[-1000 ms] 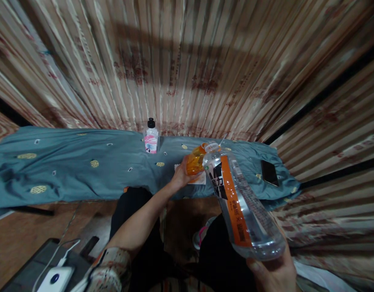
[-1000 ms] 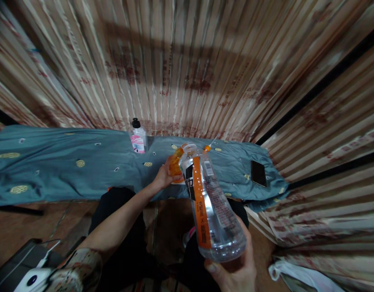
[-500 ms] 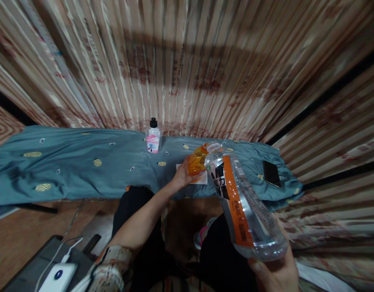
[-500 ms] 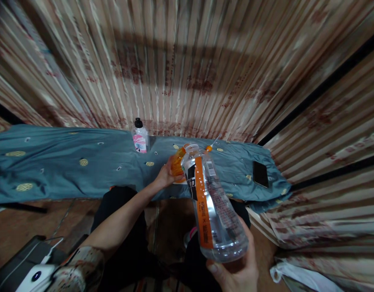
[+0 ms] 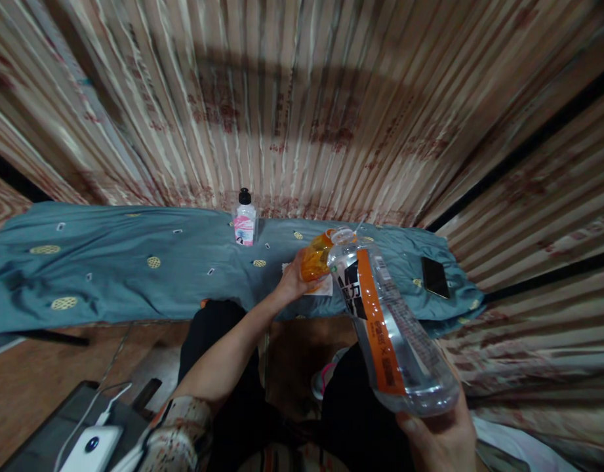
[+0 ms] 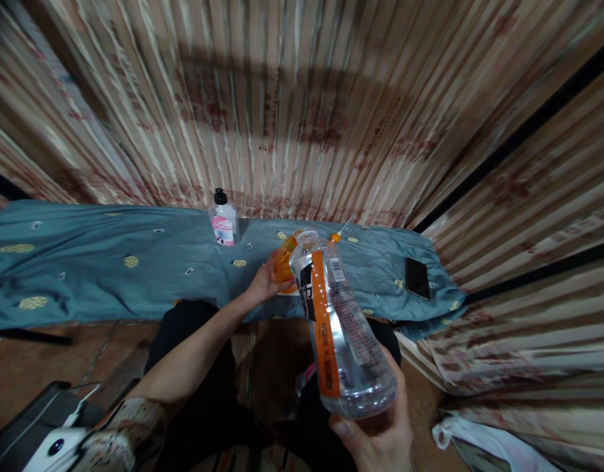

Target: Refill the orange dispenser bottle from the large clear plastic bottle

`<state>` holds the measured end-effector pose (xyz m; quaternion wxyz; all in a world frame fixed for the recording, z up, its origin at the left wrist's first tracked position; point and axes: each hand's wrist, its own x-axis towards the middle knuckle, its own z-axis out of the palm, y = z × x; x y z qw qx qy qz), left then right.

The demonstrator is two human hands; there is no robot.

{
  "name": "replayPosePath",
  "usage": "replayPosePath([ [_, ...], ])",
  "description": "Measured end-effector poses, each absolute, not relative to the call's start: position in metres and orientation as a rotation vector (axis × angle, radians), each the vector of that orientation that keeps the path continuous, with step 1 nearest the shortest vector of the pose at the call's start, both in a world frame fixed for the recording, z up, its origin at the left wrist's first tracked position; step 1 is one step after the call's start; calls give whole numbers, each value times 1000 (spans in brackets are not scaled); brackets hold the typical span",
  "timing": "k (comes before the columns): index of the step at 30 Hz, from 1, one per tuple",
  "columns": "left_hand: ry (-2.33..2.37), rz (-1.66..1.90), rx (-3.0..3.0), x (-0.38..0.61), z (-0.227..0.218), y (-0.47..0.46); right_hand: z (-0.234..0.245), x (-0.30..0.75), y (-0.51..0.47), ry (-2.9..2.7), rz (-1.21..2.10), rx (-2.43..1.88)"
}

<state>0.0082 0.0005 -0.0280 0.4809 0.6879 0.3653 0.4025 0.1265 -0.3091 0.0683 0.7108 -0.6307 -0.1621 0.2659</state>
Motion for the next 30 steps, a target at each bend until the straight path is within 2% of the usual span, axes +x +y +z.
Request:
replayPosePath([
  [12, 932, 948, 1635, 7, -17, -4, 65, 130, -312, -399, 582, -1421],
  [30, 971, 918, 1723, 8, -25, -1, 70, 131, -314, -457, 619, -1451],
])
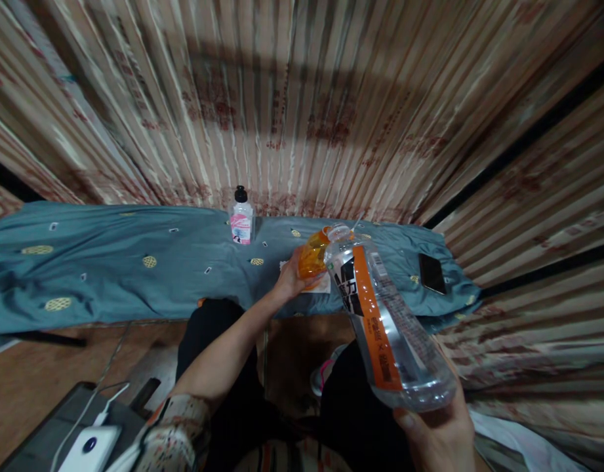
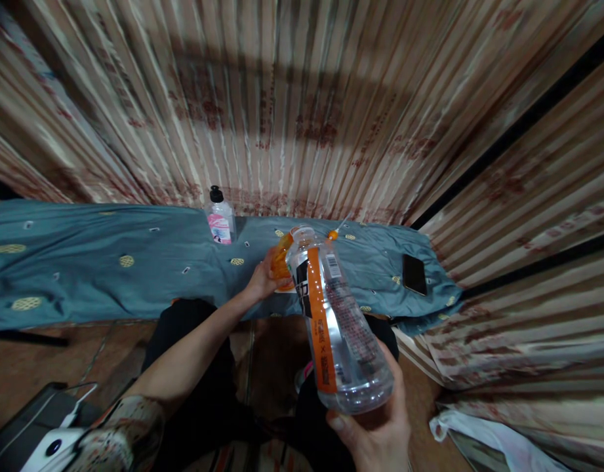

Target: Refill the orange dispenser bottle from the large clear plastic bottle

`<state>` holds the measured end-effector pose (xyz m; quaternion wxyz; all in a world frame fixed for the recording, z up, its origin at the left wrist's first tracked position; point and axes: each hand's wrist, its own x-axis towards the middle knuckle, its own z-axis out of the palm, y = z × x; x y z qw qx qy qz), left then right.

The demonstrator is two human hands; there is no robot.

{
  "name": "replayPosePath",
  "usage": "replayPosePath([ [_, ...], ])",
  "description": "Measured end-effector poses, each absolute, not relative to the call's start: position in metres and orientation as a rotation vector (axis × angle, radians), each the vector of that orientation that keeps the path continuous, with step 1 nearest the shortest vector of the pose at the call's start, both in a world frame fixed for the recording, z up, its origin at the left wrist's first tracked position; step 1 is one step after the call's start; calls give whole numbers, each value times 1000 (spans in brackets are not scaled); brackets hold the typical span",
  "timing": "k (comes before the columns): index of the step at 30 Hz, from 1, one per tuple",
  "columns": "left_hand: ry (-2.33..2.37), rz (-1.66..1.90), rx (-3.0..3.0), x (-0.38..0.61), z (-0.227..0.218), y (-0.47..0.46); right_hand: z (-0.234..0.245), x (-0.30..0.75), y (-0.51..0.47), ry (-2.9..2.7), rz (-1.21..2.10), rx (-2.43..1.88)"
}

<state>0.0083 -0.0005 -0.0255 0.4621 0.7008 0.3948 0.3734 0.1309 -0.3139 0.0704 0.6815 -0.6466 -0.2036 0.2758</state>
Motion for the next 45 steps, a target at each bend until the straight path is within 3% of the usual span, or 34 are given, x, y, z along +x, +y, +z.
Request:
replayPosePath([
  [45, 938, 977, 1657, 9, -25, -1, 79, 127, -309, -385, 580, -1467],
])
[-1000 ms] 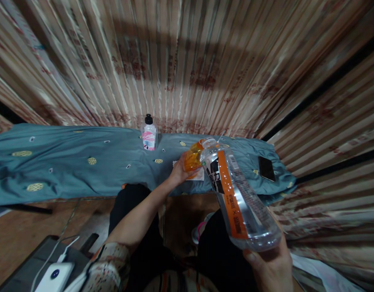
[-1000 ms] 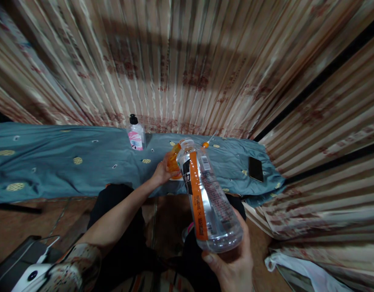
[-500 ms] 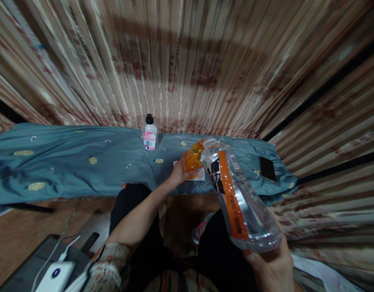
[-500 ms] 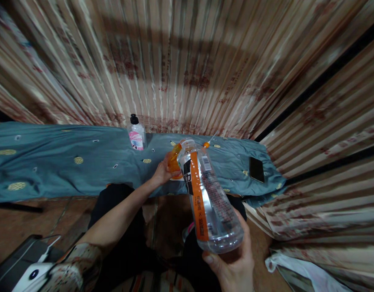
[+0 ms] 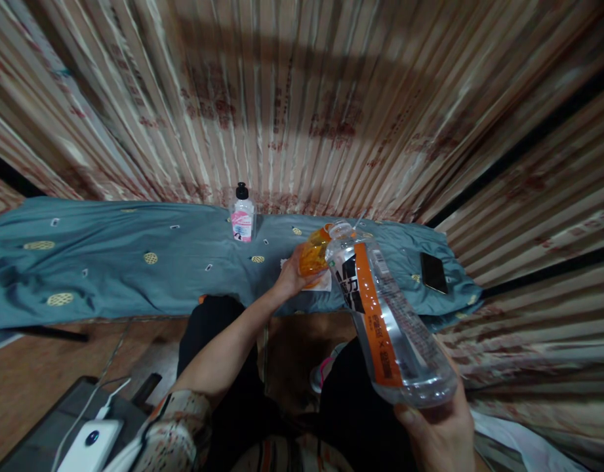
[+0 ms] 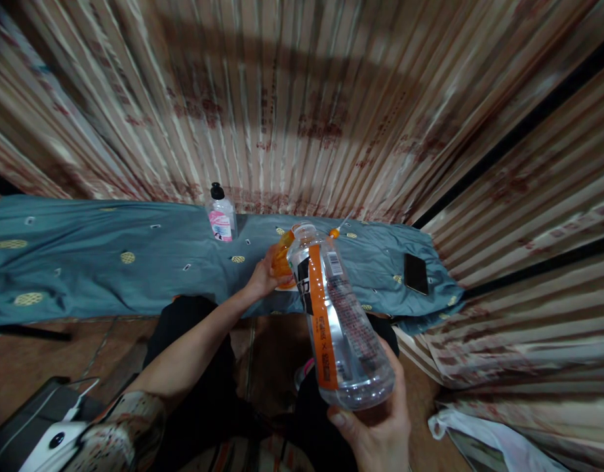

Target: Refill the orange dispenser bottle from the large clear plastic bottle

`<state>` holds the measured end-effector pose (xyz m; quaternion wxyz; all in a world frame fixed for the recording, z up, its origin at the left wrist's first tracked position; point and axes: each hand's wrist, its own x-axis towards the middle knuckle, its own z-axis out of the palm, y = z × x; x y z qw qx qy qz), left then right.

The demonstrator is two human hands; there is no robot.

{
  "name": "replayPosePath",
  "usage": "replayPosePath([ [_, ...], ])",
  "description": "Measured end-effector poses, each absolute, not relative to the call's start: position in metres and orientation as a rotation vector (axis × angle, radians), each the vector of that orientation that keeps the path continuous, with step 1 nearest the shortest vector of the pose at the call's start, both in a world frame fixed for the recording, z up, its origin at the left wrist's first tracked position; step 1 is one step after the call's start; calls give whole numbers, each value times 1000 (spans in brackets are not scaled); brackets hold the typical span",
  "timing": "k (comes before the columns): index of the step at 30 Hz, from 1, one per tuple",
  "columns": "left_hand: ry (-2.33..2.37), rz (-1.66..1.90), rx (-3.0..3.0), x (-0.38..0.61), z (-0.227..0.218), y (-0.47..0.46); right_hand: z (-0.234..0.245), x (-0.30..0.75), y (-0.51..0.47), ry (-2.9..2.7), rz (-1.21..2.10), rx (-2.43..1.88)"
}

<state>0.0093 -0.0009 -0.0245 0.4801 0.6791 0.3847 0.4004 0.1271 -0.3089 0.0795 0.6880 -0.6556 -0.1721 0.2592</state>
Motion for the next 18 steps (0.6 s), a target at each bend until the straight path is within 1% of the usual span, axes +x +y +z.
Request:
replayPosePath([
  [18, 931, 983, 1611, 11, -27, 0, 83, 123, -304, -353, 545, -1442],
])
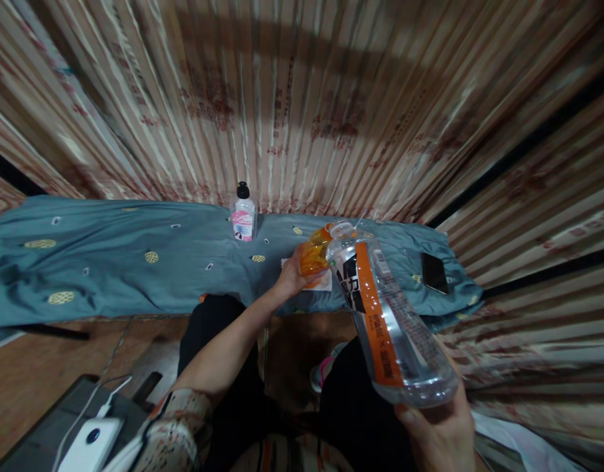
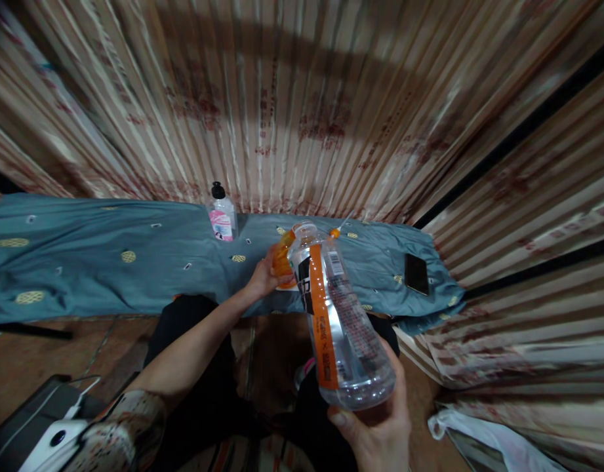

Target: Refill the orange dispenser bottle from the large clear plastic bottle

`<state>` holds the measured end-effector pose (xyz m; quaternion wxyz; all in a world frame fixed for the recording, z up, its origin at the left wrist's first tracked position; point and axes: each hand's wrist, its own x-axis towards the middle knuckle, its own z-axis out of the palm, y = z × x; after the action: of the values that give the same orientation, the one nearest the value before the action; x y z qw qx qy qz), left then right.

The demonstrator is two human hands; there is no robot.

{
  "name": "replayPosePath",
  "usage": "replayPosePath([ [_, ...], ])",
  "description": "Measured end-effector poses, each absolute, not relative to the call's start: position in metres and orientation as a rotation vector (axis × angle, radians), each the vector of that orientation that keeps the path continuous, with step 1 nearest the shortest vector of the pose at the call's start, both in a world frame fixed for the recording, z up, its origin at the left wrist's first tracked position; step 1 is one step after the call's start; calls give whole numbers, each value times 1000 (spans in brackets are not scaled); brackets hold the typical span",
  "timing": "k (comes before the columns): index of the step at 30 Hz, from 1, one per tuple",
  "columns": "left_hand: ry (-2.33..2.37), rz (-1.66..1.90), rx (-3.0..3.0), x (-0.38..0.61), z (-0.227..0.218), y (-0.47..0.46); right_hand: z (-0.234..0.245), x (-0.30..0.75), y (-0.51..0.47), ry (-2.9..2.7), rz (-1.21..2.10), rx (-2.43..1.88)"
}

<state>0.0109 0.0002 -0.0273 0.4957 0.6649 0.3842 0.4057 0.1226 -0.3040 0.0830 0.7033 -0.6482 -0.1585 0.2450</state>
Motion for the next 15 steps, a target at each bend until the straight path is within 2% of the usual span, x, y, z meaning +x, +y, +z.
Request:
replayPosePath([
  [15, 940, 1000, 1614, 11, -25, -1, 81, 126, -306, -365, 551, -1481],
])
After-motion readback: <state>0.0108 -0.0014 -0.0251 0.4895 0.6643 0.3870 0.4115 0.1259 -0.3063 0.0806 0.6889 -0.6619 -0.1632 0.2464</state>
